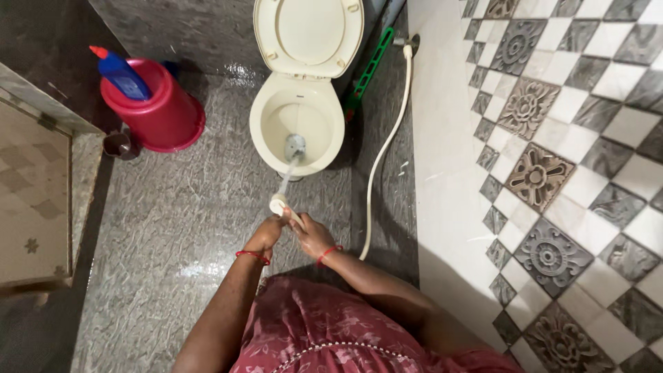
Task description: The person scrubs the inside of a toilet bowl with a green toilet brush, then rinses the brush and the bowl using a handheld bidet sprayer. The person also sprays the toilet seat and the wall tiles before placing the brush back in its holder.
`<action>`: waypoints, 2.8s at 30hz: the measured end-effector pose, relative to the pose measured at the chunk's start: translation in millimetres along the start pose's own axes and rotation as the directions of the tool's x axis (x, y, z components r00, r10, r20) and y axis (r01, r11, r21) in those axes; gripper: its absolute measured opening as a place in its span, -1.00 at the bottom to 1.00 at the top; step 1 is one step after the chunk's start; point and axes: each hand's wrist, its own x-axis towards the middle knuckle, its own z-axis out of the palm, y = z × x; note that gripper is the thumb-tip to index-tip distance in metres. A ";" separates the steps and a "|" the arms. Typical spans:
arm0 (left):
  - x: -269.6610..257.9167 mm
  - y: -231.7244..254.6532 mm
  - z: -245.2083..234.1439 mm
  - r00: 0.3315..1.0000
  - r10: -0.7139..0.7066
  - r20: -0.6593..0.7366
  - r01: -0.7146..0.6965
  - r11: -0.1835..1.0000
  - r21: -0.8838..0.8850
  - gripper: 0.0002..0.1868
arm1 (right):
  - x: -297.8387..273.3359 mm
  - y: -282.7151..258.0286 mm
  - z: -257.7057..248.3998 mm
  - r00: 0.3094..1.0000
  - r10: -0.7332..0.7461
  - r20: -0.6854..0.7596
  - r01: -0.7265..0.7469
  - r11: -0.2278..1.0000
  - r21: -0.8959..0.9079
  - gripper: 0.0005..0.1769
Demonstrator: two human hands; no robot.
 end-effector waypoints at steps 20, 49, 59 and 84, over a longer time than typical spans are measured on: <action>117.4 71.0 109.1 0.987 0.130 -0.096 -0.141 0.983 -0.116 -0.63 | -106.6 1.3 -146.5 0.991 -0.128 0.035 0.129 0.991 -0.023 -0.39; -97.9 -15.5 -43.5 0.900 0.006 -0.436 -0.253 0.821 -0.511 -0.61 | 2.8 116.4 -180.9 0.946 0.266 -0.188 -0.093 0.773 0.627 -0.21; -98.5 -25.4 -72.1 0.913 0.034 -0.407 -0.263 0.811 -0.523 -0.68 | -14.6 57.9 -131.5 0.986 0.145 -0.085 -0.070 0.814 0.577 -0.21; -166.8 -45.1 -203.2 0.926 0.027 -0.375 -0.226 0.837 -0.498 -0.70 | -42.4 -52.9 74.0 0.976 -0.135 0.169 0.210 0.777 -0.594 -0.40</action>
